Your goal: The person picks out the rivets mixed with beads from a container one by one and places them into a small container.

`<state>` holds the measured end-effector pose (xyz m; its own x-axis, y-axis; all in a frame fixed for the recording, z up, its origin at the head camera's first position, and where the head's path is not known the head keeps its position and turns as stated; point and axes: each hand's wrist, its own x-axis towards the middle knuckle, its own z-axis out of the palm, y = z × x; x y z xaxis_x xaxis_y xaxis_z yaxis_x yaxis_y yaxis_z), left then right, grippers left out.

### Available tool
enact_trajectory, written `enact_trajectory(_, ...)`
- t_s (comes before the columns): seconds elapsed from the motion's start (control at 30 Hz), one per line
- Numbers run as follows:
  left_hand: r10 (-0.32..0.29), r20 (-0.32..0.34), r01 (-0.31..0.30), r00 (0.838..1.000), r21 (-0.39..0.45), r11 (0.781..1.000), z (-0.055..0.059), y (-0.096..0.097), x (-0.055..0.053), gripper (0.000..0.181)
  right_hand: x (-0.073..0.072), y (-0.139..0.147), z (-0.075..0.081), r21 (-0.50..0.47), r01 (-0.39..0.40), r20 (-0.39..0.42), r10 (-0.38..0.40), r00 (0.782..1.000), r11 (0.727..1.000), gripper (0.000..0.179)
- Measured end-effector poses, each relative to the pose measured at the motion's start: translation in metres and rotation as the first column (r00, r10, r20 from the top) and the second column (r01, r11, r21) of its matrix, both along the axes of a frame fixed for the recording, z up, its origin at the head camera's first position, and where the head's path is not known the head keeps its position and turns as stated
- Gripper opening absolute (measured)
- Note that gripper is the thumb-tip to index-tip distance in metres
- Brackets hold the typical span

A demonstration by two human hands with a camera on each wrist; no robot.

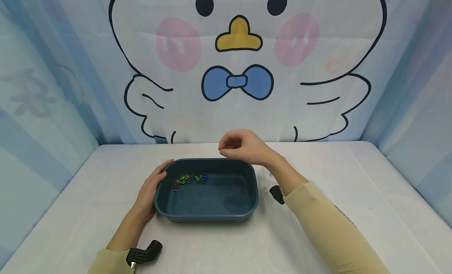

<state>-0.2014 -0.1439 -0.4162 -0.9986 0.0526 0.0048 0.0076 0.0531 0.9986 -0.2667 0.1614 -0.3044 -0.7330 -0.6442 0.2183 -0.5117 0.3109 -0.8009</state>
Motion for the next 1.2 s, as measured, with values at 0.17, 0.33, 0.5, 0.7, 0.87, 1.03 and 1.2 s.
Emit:
enact_trajectory(0.17,0.002,-0.001,-0.002,1.0,-0.001,1.0,0.0,0.0,0.0,0.046,0.003,0.011,-0.002,-0.005,0.033,0.005,-0.033,0.999,0.999,0.007)
enact_trajectory(0.33,0.0,0.002,0.0,1.0,-0.003,1.0,0.0,0.0,0.0,0.046,0.006,0.022,-0.004,0.014,0.066,0.012,-0.067,0.998,0.998,0.007)
enact_trajectory(0.5,0.0,0.004,0.0,1.0,-0.005,1.0,0.001,0.0,0.0,0.046,0.008,0.035,-0.008,0.039,0.104,0.004,-0.105,0.995,0.994,0.009)
enact_trajectory(0.7,0.002,-0.002,-0.002,1.0,-0.006,1.0,0.001,0.0,0.001,0.046,0.013,0.05,-0.014,0.065,0.156,-0.004,-0.156,0.988,0.986,0.006)
enact_trajectory(0.87,0.002,0.0,-0.002,1.0,-0.005,1.0,0.0,0.0,0.001,0.046,0.018,0.062,-0.018,0.087,0.206,-0.005,-0.206,0.979,0.975,0.006)
enact_trajectory(1.03,0.003,0.005,-0.003,1.0,-0.007,1.0,0.0,0.0,0.001,0.047,0.021,0.072,-0.02,0.097,0.246,-0.009,-0.246,0.969,0.964,0.006)
enact_trajectory(1.2,0.004,0.007,-0.004,1.0,-0.005,1.0,0.001,-0.001,0.001,0.046,0.022,0.082,-0.02,0.11,0.281,-0.023,-0.28,0.96,0.954,0.006)
